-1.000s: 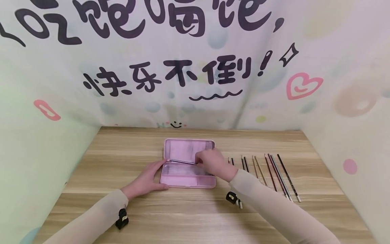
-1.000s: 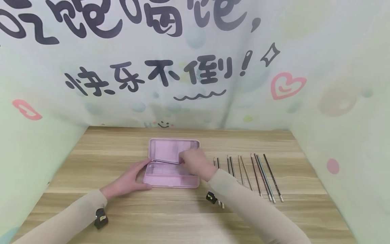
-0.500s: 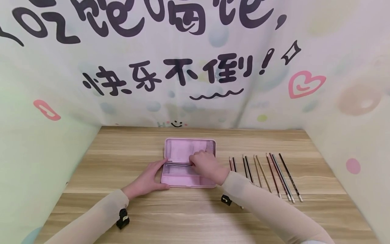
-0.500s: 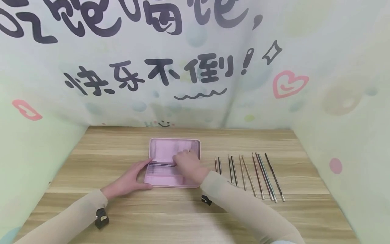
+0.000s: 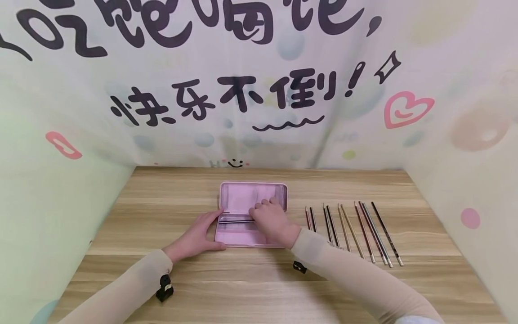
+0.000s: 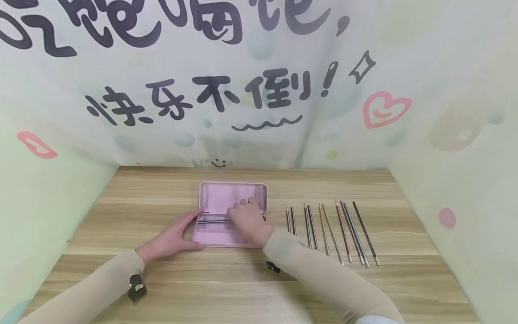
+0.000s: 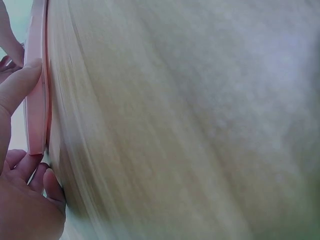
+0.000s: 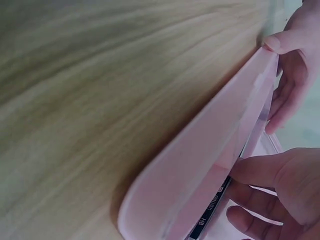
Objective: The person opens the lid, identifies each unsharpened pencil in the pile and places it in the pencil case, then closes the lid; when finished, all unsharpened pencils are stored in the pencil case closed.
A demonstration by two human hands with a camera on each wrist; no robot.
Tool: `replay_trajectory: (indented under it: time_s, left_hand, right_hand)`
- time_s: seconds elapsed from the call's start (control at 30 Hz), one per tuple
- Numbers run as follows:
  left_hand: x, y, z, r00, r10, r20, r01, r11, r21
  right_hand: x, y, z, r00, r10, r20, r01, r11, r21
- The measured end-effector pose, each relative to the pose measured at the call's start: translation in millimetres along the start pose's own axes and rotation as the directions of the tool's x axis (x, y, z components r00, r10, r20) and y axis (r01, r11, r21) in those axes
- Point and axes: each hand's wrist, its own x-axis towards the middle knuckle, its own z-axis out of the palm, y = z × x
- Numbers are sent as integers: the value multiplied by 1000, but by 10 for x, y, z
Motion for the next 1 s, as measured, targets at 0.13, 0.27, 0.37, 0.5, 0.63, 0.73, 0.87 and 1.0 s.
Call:
replay_trajectory:
  time_s: [0.13, 0.27, 0.37, 0.5, 0.63, 0.73, 0.87, 1.0]
  left_hand:
    - [-1, 13, 12, 1000, -8, 3, 8, 1000, -14]
    - [0, 23, 15, 1000, -14, 11, 14, 1000, -19]
    - [6, 24, 15, 1000, -4, 11, 4, 1000, -9]
    - [19, 19, 14, 1000, 6, 10, -6, 1000, -2]
    - [29, 12, 11, 1000, 4, 13, -4, 1000, 3]
    - [27, 5, 10, 1000, -3, 9, 3, 1000, 5]
    - [11, -3, 9, 1000, -24, 16, 24, 1000, -8]
    - [2, -5, 11, 999, -31, 22, 32, 999, -16]
  right_hand:
    - [-12, -7, 10, 1000, -1, 21, 1, 1000, -11]
    - [-37, -2, 26, 1000, -5, 16, 5, 999, -34]
    - [-52, 7, 37, 1000, -6, 4, 6, 999, -49]
    - [-64, 19, 44, 1000, -6, 2, 6, 999, -50]
    - [-98, 45, 23, 1000, 3, 2, -3, 1000, -27]
    - [-160, 92, -26, 1000, 12, -23, -12, 1000, 23]
    - [-305, 196, -111, 996, 33, -80, -21, 989, 149]
    - [-483, 319, -174, 989, 89, -121, -55, 965, 258]
